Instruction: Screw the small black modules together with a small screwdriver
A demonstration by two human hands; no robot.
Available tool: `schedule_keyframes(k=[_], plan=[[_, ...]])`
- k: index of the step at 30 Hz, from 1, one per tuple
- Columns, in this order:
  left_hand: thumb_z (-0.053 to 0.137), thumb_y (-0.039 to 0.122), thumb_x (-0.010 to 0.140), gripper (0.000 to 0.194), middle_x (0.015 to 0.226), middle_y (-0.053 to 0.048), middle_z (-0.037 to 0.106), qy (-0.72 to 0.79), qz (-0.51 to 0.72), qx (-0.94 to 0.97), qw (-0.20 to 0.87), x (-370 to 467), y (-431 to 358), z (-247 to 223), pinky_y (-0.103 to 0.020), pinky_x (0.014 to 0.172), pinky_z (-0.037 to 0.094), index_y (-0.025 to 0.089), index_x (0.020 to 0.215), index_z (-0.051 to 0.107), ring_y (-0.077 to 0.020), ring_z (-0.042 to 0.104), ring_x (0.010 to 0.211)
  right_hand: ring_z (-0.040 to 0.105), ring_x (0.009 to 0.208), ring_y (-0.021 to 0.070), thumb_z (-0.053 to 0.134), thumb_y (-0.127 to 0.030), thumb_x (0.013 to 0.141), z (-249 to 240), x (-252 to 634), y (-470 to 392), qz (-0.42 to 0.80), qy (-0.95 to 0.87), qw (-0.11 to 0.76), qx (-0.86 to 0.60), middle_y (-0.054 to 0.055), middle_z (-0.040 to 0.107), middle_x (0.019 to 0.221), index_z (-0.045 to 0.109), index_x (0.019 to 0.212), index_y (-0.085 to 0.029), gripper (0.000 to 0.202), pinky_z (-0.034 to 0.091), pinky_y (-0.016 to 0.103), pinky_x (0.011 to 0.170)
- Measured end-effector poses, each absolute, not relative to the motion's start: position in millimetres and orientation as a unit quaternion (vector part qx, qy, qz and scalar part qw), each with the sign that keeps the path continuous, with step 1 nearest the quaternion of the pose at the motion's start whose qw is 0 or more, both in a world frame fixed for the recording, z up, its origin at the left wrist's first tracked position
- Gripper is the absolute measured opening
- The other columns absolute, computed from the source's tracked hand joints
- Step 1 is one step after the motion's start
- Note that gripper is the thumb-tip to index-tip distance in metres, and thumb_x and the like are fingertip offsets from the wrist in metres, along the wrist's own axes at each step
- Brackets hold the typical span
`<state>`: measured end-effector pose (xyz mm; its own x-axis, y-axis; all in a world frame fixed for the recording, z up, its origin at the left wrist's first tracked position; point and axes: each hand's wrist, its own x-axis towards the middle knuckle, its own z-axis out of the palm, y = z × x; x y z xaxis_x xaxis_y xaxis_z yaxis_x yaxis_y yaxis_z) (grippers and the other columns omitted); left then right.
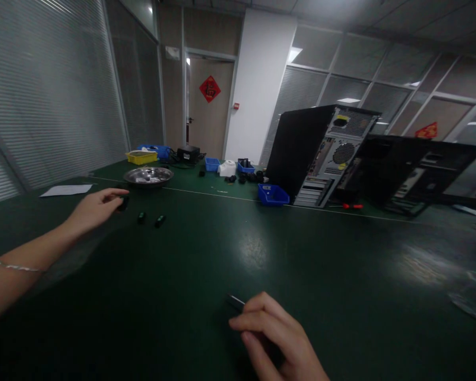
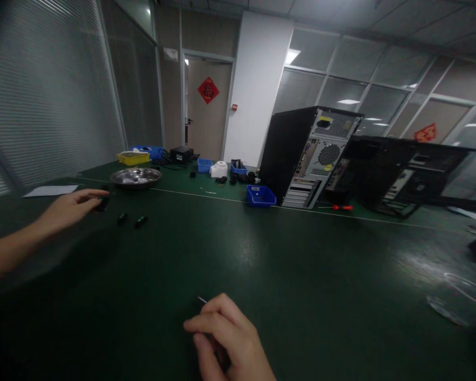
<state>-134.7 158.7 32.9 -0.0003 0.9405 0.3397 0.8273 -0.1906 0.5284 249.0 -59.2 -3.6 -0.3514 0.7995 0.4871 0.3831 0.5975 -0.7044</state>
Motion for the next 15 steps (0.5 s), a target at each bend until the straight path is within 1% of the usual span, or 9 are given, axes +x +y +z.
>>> schedule_keyframes(k=[2, 4, 6, 8, 10, 12, 15], plan=[[0.044, 0.03, 0.098, 0.04, 0.095, -0.004, 0.07, 0.651, 0.277, 0.703, 0.074, -143, 164, 21, -0.032, 0.075, 0.048, 0.006, 0.125, 0.06, -0.0242, 0.065, 0.081, 0.063, 0.073, 0.0178, 0.049, -0.004, 0.09, -3, 249, -59, 0.244, -0.79, 0.424, -0.37, 0.007, 0.062, 0.093, 0.067, 0.111, -0.027, 0.036, 0.047, 0.026, 0.057], [0.049, 0.025, 0.095, 0.033, 0.097, -0.005, 0.07, 0.657, 0.236, 0.713, 0.059, -147, 169, 12, -0.032, 0.079, 0.048, 0.007, 0.117, 0.066, -0.0252, 0.065, 0.088, 0.063, 0.074, 0.0178, 0.048, -0.004, 0.09, -3, 249, -59, 0.245, -0.793, 0.424, -0.363, 0.006, 0.062, 0.094, 0.066, 0.112, -0.029, 0.038, 0.049, 0.027, 0.059], [0.054, 0.023, 0.096, 0.027, 0.105, -0.006, 0.069, 0.65, 0.205, 0.73, 0.048, -149, 173, 7, -0.034, 0.084, 0.049, 0.009, 0.113, 0.068, -0.0265, 0.064, 0.097, 0.063, 0.075, 0.018, 0.048, -0.003, 0.09, -1, 250, -60, 0.247, -0.793, 0.424, -0.362, 0.006, 0.062, 0.094, 0.066, 0.112, -0.03, 0.039, 0.05, 0.027, 0.061], [0.057, 0.026, 0.098, 0.024, 0.111, -0.007, 0.067, 0.641, 0.181, 0.744, 0.04, -153, 176, 5, -0.04, 0.088, 0.051, 0.011, 0.114, 0.067, -0.0262, 0.064, 0.101, 0.063, 0.075, 0.0181, 0.048, -0.003, 0.09, 0, 250, -61, 0.246, -0.794, 0.422, -0.361, 0.006, 0.062, 0.094, 0.066, 0.113, -0.03, 0.039, 0.05, 0.027, 0.061], [0.059, 0.03, 0.099, 0.025, 0.114, -0.008, 0.066, 0.637, 0.164, 0.752, 0.032, -157, 177, 5, -0.044, 0.087, 0.054, 0.013, 0.116, 0.064, -0.0258, 0.065, 0.1, 0.063, 0.074, 0.018, 0.048, -0.003, 0.09, 1, 250, -61, 0.239, -0.797, 0.421, -0.361, 0.006, 0.062, 0.093, 0.066, 0.113, -0.029, 0.039, 0.05, 0.027, 0.06], [0.061, 0.032, 0.099, 0.027, 0.115, -0.008, 0.065, 0.635, 0.156, 0.756, 0.019, -160, 178, 4, -0.044, 0.085, 0.056, 0.013, 0.118, 0.062, -0.0258, 0.066, 0.099, 0.063, 0.073, 0.0177, 0.048, -0.004, 0.09, 2, 250, -61, 0.229, -0.799, 0.423, -0.36, 0.007, 0.063, 0.092, 0.067, 0.112, -0.028, 0.038, 0.05, 0.026, 0.059], [0.061, 0.03, 0.099, 0.028, 0.122, -0.01, 0.063, 0.634, 0.161, 0.756, -0.014, -161, 180, 2, -0.046, 0.088, 0.056, 0.014, 0.122, 0.06, -0.0265, 0.065, 0.104, 0.063, 0.073, 0.0175, 0.048, -0.003, 0.09, 3, 251, -60, 0.216, -0.8, 0.428, -0.36, 0.007, 0.063, 0.091, 0.066, 0.111, -0.027, 0.037, 0.05, 0.026, 0.06]])
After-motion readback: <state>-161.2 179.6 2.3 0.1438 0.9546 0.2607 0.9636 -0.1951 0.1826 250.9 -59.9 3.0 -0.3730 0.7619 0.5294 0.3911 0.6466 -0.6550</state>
